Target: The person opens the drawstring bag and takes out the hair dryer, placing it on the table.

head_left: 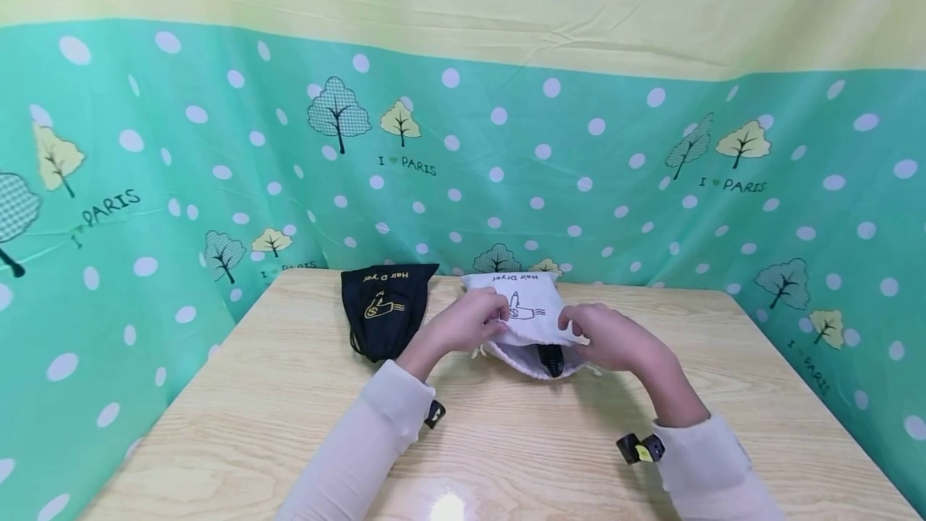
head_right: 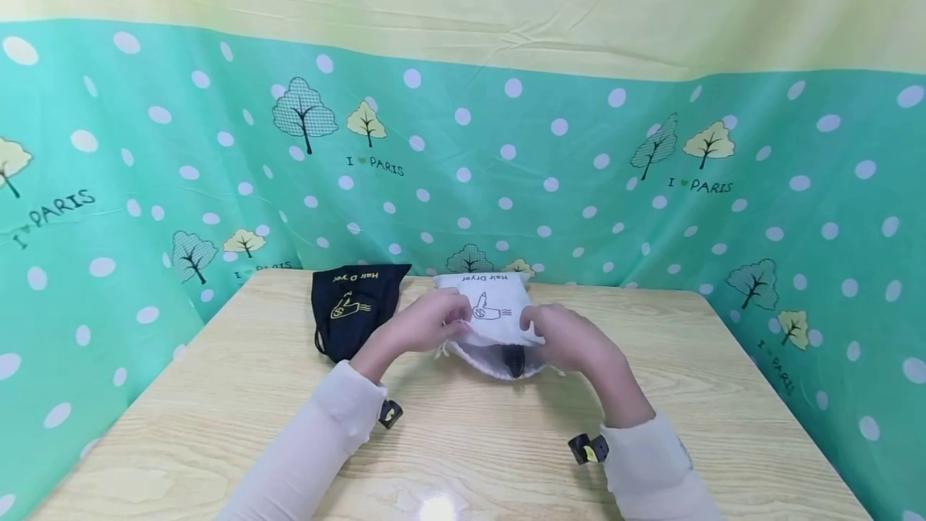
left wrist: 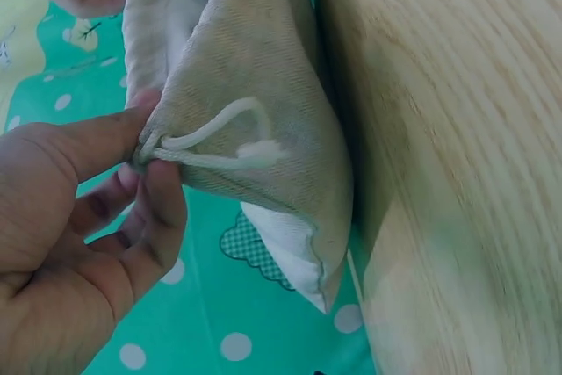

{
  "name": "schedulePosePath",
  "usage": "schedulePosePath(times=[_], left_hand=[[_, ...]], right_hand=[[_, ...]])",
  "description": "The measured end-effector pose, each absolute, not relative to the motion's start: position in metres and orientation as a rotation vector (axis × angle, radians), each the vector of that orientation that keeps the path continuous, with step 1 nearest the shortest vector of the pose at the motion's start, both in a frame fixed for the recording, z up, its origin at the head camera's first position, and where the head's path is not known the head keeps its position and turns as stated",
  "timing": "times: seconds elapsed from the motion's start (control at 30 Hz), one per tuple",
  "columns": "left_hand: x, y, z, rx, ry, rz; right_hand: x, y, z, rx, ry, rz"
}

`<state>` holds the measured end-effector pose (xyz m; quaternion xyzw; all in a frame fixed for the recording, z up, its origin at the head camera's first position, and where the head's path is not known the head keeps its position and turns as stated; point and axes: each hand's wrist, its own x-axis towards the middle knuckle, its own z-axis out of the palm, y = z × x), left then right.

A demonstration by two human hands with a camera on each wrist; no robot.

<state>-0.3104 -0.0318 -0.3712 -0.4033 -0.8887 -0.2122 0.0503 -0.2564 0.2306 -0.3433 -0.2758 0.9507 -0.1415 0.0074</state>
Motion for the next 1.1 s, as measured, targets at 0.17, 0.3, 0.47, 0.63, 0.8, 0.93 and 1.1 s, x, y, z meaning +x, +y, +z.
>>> schedulePosePath(times=[0.17,0.3,0.47,0.63,0.8,0.93,1.1], left_hand=[[-0.311,-0.032,-0.372,-1.168,-2.691,-0.689],[-0.311,-0.032,-0.371,-1.110,-2.689,-0.733],[-0.310,-0.032,-0.370,-1.055,-2.670,-0.832],[-0.311,-0.032,-0.371,-0.940,-2.691,-0.904],[-0.312,-0.031,-0.372,-0.879,-2.698,-0.929],[-0.313,-0.031,-0.371,-0.874,-2.684,-0.923],[-0.313,-0.031,-0.371,-0.866,-2.666,-0.925]], right_hand=[[-0.244,0.223,-0.342,-0.941,2.994,-0.448],[-0.237,0.213,-0.346,-1.101,3.059,-0.395],[-0.231,0.202,-0.351,-1.295,3.112,-0.358],[-0.230,0.192,-0.359,-1.314,3.072,-0.400],[-0.233,0.188,-0.370,-1.223,3.102,-0.337],[-0.234,0.187,-0.374,-1.111,3.178,-0.253],[-0.241,0.189,-0.379,-0.960,3.246,-0.205]])
